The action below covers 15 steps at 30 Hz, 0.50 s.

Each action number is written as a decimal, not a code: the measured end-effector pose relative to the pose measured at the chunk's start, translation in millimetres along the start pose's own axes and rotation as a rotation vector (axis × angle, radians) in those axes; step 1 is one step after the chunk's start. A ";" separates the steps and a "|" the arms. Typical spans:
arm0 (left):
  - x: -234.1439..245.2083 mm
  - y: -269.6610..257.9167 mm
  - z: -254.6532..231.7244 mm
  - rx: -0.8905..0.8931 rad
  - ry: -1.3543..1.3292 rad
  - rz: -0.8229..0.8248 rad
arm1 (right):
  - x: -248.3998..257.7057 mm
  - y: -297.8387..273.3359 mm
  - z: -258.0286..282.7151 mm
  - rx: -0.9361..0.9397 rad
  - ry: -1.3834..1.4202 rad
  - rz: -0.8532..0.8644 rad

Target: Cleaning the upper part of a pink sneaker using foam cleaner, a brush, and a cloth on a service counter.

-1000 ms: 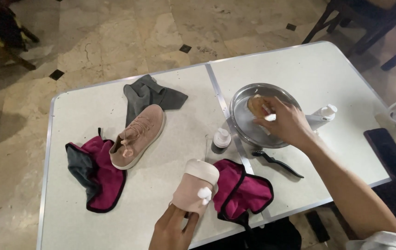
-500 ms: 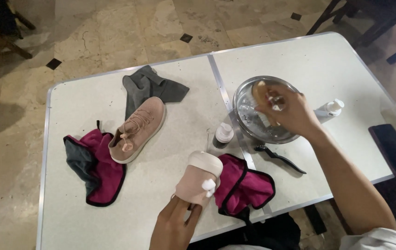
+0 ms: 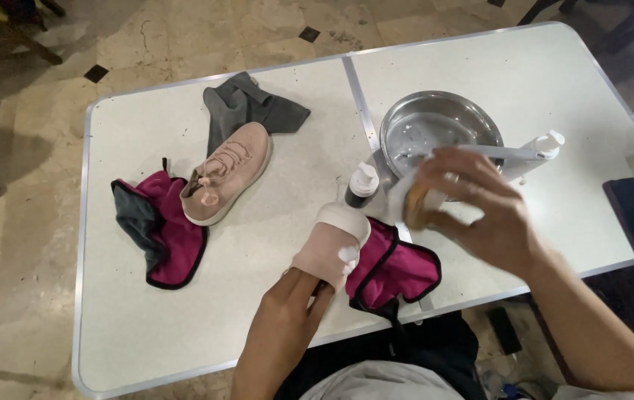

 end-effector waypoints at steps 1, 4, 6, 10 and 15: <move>-1.2 1.2 1.2 0.016 0.000 0.010 | -5.3 -4.3 20.0 0.191 -0.170 -0.018; -4.8 3.1 3.0 0.030 -0.012 0.017 | -18.1 -16.7 55.8 0.448 -0.340 0.018; -6.3 3.9 4.9 0.025 -0.021 0.018 | -29.7 -21.0 52.6 0.510 -0.341 0.068; -4.7 6.0 1.9 0.013 -0.031 -0.016 | -46.0 -26.9 36.4 0.396 -0.352 -0.080; -5.2 5.2 2.4 -0.040 -0.064 -0.050 | -41.8 -25.8 36.4 0.438 -0.340 -0.057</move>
Point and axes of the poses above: each hand's wrist, its own y-axis towards the middle knuckle, its own x-axis out of the back of the hand, z = x × y, the point moved 4 cm from there along y, towards the middle knuckle, and after that the axes turned 10 degrees about -y, right-handed, at the moved point
